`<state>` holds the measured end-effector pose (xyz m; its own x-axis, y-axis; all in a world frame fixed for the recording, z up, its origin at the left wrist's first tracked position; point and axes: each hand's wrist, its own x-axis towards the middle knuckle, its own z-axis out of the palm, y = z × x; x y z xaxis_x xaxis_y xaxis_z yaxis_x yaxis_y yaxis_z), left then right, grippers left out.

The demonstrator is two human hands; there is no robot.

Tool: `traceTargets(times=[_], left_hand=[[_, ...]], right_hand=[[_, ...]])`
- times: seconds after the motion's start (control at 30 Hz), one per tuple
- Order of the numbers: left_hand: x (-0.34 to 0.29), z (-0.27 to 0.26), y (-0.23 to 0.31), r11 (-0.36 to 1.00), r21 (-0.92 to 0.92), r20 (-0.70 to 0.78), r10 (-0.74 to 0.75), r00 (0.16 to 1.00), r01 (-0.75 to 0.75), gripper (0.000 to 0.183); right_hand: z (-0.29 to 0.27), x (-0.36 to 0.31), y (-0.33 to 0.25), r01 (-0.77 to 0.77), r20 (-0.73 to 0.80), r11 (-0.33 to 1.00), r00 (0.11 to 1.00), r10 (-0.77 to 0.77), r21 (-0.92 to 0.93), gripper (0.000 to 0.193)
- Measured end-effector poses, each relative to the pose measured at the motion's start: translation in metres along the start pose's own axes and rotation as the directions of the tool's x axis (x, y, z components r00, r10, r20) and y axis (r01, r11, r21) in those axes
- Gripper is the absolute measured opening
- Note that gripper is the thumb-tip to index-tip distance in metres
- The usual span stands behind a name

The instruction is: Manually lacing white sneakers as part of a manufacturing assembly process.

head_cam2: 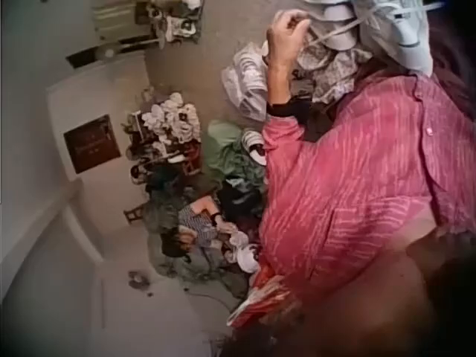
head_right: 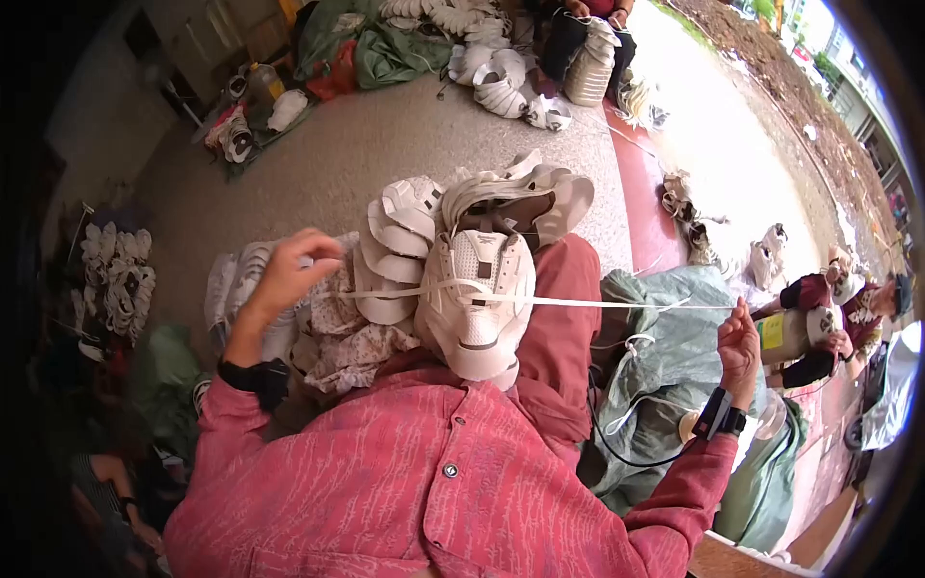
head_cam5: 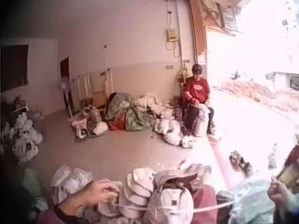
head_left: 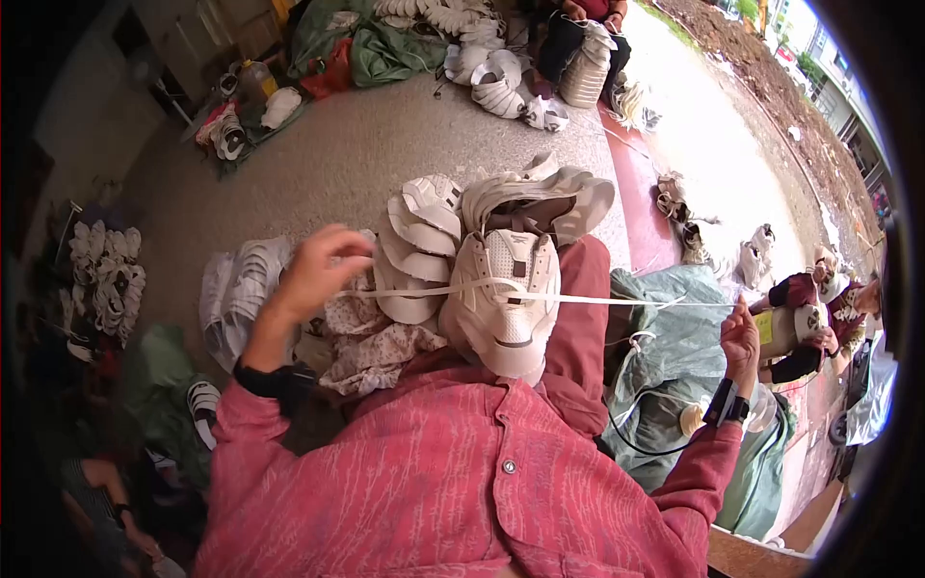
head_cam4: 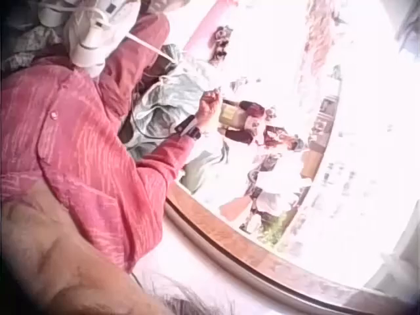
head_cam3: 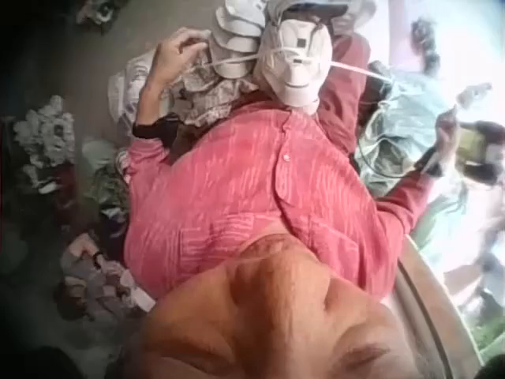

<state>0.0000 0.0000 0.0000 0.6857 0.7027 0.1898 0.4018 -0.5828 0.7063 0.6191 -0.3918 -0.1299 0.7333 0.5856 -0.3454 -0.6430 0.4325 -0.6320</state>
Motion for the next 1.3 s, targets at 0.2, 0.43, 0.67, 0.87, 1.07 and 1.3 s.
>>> traceTargets(times=[0.2,0.43,0.67,0.87,1.07,1.3], left_hand=[[0.035,0.092,0.060,0.840,-0.191,0.109,0.533,0.839,-0.509,0.015],[0.045,0.118,0.066,0.815,-0.005,0.056,0.578,0.814,-0.579,0.018],[0.052,0.118,0.062,0.841,-0.017,0.130,0.539,0.832,-0.541,0.014],[0.042,0.122,0.075,0.974,-0.140,-0.091,0.166,0.982,-0.177,0.035],[0.027,0.113,0.038,1.000,-0.025,-0.162,-0.018,0.987,0.014,0.040],[0.017,0.098,0.025,0.916,-0.108,0.267,-0.347,0.899,0.385,0.049]], right_hand=[[0.005,-0.015,-0.011,0.213,0.033,0.954,0.977,-0.211,-0.211,0.029],[0.097,-0.074,-0.052,0.682,0.316,0.576,0.725,-0.612,-0.451,0.036],[0.144,-0.061,-0.097,0.780,0.428,0.525,0.626,-0.652,-0.340,0.042],[0.124,-0.007,-0.080,0.633,0.574,0.693,0.726,-0.377,-0.345,0.039],[0.039,0.091,-0.086,0.331,0.331,0.930,0.906,-0.264,-0.163,0.040],[-0.035,0.124,-0.116,0.041,0.381,0.988,0.925,0.019,-0.149,0.030]])
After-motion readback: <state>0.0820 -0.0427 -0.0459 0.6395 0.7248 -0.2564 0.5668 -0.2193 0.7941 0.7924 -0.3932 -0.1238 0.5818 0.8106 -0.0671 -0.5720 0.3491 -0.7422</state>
